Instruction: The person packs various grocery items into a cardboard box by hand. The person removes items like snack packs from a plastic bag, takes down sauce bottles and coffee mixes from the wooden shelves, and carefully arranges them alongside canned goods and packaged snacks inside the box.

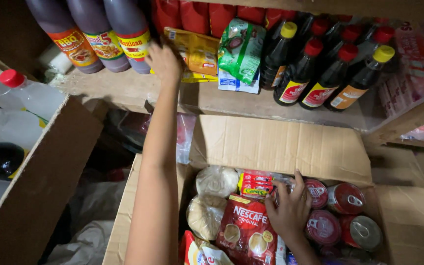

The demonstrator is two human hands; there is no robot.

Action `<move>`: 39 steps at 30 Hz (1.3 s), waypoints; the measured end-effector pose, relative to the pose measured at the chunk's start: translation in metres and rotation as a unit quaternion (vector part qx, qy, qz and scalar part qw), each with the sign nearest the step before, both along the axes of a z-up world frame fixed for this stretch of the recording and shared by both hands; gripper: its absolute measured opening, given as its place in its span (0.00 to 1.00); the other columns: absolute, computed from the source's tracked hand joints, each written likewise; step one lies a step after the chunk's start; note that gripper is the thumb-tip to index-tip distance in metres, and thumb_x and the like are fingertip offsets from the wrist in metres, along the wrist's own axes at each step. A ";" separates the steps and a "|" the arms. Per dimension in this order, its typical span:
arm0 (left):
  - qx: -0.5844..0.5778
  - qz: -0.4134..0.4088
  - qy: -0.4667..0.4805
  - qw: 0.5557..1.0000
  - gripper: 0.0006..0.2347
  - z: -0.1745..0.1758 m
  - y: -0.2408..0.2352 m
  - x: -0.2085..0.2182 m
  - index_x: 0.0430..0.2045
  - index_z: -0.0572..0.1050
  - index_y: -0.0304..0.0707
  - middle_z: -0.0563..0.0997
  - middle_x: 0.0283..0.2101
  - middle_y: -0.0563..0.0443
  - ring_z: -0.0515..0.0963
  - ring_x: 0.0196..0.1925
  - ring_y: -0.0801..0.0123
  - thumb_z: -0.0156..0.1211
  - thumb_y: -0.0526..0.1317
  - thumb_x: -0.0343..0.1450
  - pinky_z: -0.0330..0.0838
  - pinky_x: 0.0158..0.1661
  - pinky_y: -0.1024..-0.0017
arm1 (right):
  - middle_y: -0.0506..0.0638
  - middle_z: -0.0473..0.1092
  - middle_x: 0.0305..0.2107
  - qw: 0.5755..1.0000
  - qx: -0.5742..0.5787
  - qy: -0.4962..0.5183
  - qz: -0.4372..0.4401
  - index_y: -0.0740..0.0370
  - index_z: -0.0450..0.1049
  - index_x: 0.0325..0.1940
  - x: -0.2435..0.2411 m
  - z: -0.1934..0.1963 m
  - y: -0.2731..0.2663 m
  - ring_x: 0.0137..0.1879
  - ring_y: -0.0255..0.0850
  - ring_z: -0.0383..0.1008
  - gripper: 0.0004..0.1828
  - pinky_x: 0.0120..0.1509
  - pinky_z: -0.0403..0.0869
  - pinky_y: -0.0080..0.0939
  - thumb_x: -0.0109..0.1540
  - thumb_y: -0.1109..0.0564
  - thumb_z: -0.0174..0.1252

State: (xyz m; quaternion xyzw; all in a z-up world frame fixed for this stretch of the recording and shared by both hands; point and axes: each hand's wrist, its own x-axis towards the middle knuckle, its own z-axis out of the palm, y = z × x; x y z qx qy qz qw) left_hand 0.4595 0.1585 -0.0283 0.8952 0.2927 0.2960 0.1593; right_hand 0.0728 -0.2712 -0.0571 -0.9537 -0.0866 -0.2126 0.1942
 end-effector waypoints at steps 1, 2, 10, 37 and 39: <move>0.109 0.002 -0.030 0.994 0.11 -0.018 0.007 0.013 0.48 0.79 0.41 0.72 0.62 0.42 0.69 0.65 0.52 0.62 0.39 0.72 0.59 0.62 0.46 | 0.65 0.55 0.68 1.000 0.001 0.001 0.002 0.53 0.75 0.52 0.000 0.000 -0.001 0.68 0.57 0.63 0.24 0.67 0.59 0.64 0.53 0.48 0.63; 0.217 0.005 -0.059 0.974 0.11 -0.036 0.014 0.026 0.52 0.78 0.41 0.68 0.68 0.41 0.65 0.68 0.52 0.61 0.39 0.76 0.57 0.63 0.44 | 0.65 0.55 0.68 1.000 0.001 0.002 0.005 0.53 0.75 0.52 -0.001 0.000 -0.002 0.67 0.57 0.63 0.23 0.68 0.59 0.64 0.53 0.48 0.63; 0.105 -0.174 -0.051 0.978 0.39 0.064 -0.130 -0.133 0.67 0.59 0.38 0.54 0.69 0.30 0.57 0.69 0.37 0.71 0.50 0.61 0.52 0.58 0.30 | 0.66 0.55 0.68 0.999 -0.009 -0.011 0.029 0.55 0.75 0.52 -0.002 -0.008 -0.008 0.66 0.58 0.64 0.22 0.66 0.60 0.64 0.56 0.47 0.63; -0.201 -0.659 0.397 0.606 0.32 -0.033 -0.200 -0.358 0.52 0.82 0.33 0.86 0.49 0.40 0.82 0.49 0.62 0.76 0.55 0.57 0.75 0.49 0.69 | 0.59 0.59 0.63 0.965 0.244 0.000 0.096 0.60 0.78 0.46 0.020 -0.025 -0.042 0.65 0.53 0.67 0.09 0.63 0.69 0.48 0.66 0.54 0.60; -0.247 -0.687 0.359 0.581 0.29 -0.049 -0.196 -0.355 0.51 0.84 0.30 0.86 0.49 0.41 0.81 0.50 0.64 0.79 0.52 0.60 0.74 0.51 0.71 | 0.59 0.58 0.63 0.963 0.251 0.005 0.101 0.60 0.78 0.46 0.023 -0.027 -0.043 0.65 0.53 0.66 0.09 0.63 0.68 0.48 0.66 0.54 0.60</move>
